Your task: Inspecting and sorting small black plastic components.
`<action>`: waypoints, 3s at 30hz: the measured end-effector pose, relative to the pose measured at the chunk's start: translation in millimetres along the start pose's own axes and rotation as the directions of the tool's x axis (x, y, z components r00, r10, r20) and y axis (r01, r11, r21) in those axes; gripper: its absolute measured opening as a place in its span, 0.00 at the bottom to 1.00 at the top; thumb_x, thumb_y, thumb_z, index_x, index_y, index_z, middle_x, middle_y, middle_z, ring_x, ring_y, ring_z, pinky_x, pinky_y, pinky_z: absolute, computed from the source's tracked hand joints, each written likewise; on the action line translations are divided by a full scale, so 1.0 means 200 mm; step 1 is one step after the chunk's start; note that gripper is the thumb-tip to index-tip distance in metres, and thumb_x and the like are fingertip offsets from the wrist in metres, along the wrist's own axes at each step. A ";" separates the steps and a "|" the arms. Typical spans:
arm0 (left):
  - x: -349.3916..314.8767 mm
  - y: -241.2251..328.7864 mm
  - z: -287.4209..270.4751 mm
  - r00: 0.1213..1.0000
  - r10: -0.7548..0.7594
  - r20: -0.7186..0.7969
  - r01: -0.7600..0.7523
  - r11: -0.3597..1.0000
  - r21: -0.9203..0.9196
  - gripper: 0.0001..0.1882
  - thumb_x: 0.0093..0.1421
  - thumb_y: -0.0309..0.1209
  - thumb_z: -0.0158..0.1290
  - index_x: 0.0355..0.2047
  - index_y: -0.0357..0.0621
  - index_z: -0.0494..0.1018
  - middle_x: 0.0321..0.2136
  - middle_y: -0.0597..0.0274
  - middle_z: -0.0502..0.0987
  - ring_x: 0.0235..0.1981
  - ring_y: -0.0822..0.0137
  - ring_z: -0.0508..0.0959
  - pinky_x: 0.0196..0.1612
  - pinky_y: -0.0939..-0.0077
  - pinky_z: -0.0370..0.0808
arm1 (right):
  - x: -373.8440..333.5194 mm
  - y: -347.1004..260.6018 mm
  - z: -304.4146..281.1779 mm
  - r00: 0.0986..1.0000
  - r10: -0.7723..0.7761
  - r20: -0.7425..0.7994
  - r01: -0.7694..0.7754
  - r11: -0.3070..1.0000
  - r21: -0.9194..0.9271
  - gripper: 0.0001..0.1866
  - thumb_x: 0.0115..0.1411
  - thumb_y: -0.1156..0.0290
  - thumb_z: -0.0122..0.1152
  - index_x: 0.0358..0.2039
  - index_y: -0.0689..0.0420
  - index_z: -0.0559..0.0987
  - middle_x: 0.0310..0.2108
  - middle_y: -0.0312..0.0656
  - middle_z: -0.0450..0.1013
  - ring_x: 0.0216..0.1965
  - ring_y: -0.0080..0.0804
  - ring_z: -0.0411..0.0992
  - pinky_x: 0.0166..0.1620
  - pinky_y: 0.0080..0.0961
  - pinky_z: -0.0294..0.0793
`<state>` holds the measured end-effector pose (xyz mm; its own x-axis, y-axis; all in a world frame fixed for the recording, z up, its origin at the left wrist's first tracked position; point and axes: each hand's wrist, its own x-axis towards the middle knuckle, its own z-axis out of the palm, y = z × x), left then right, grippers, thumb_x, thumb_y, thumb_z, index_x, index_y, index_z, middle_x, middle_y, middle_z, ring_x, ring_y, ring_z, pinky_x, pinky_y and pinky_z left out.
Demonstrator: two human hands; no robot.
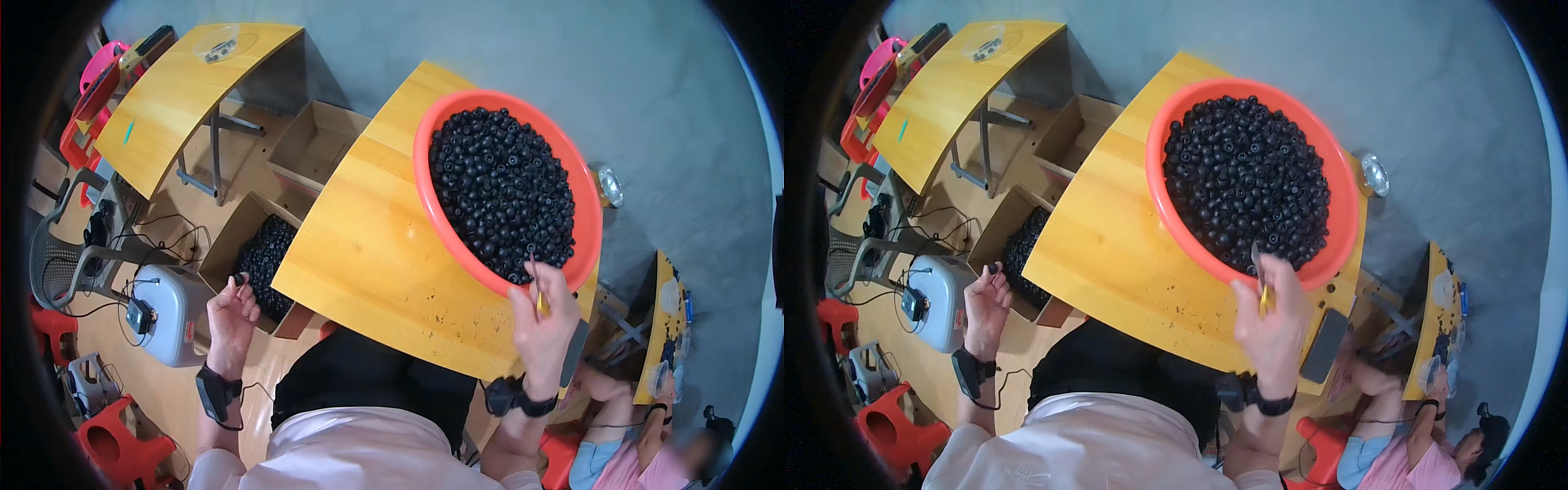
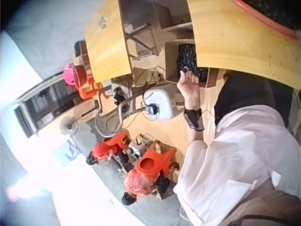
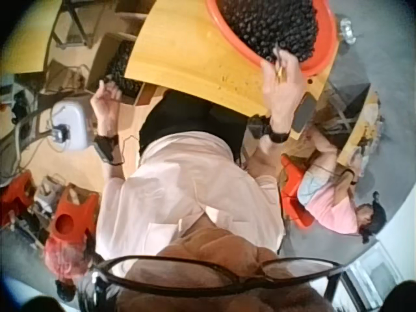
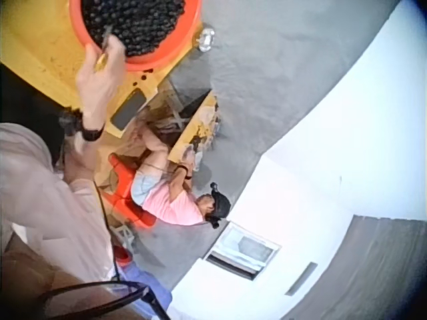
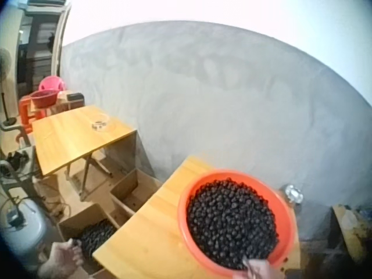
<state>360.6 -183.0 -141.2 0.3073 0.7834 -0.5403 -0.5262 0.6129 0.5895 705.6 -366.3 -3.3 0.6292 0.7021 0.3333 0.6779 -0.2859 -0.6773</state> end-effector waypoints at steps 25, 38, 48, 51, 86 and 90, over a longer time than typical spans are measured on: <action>-0.51 -0.20 0.69 0.695 -0.397 0.600 0.433 0.897 0.093 0.14 0.60 0.37 0.51 0.39 0.39 0.70 0.18 0.70 0.59 0.18 0.76 0.58 0.22 0.81 0.58 | 0.28 0.06 0.06 0.909 0.183 0.374 -0.094 0.966 -0.243 0.16 0.42 0.69 0.69 0.27 0.61 0.73 0.22 0.47 0.72 0.27 0.43 0.73 0.32 0.33 0.69; -0.41 -0.55 0.69 0.600 -0.454 0.659 0.355 0.889 0.289 0.17 0.58 0.39 0.54 0.39 0.38 0.71 0.26 0.64 0.72 0.23 0.76 0.65 0.27 0.83 0.64 | -0.32 -0.07 0.13 0.898 -0.256 0.357 0.100 0.911 0.401 0.14 0.41 0.77 0.71 0.27 0.58 0.74 0.20 0.39 0.69 0.20 0.27 0.69 0.24 0.22 0.67; -0.42 -0.66 0.57 0.593 -0.447 0.670 0.425 0.880 0.211 0.12 0.59 0.34 0.53 0.38 0.38 0.73 0.28 0.66 0.74 0.22 0.76 0.68 0.27 0.84 0.66 | -0.48 0.05 0.23 0.928 -0.259 0.269 0.083 0.845 0.528 0.12 0.43 0.77 0.71 0.28 0.60 0.77 0.22 0.36 0.70 0.22 0.22 0.67 0.24 0.18 0.65; -0.40 -0.66 0.55 0.605 -0.435 0.668 0.408 0.889 0.209 0.11 0.59 0.32 0.54 0.37 0.38 0.73 0.27 0.66 0.74 0.23 0.76 0.69 0.27 0.84 0.66 | -0.50 0.05 0.24 0.925 -0.261 0.276 0.075 0.838 0.540 0.14 0.42 0.80 0.70 0.31 0.60 0.77 0.23 0.38 0.70 0.22 0.24 0.68 0.25 0.19 0.67; -0.45 -0.66 0.51 0.680 -0.350 0.644 0.429 0.902 0.037 0.15 0.57 0.43 0.54 0.30 0.44 0.68 0.25 0.65 0.67 0.24 0.73 0.66 0.29 0.79 0.65 | -0.65 0.04 0.19 0.906 -0.393 0.158 0.332 0.891 0.310 0.17 0.47 0.73 0.62 0.39 0.62 0.72 0.19 0.40 0.71 0.18 0.36 0.69 0.23 0.29 0.66; -0.46 -0.67 0.49 0.733 -0.302 0.609 0.382 0.924 -0.001 0.12 0.58 0.36 0.54 0.38 0.41 0.71 0.27 0.64 0.73 0.26 0.73 0.71 0.34 0.79 0.69 | -0.67 0.04 0.19 0.894 -0.417 0.165 0.383 0.901 0.203 0.16 0.47 0.72 0.63 0.37 0.61 0.72 0.20 0.41 0.70 0.18 0.38 0.69 0.22 0.29 0.66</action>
<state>480.6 -327.2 -111.1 0.8672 0.4520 -0.2089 -0.3698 0.8656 0.3376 613.3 -438.1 -78.2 0.2170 0.8546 0.4718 0.7745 0.1435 -0.6161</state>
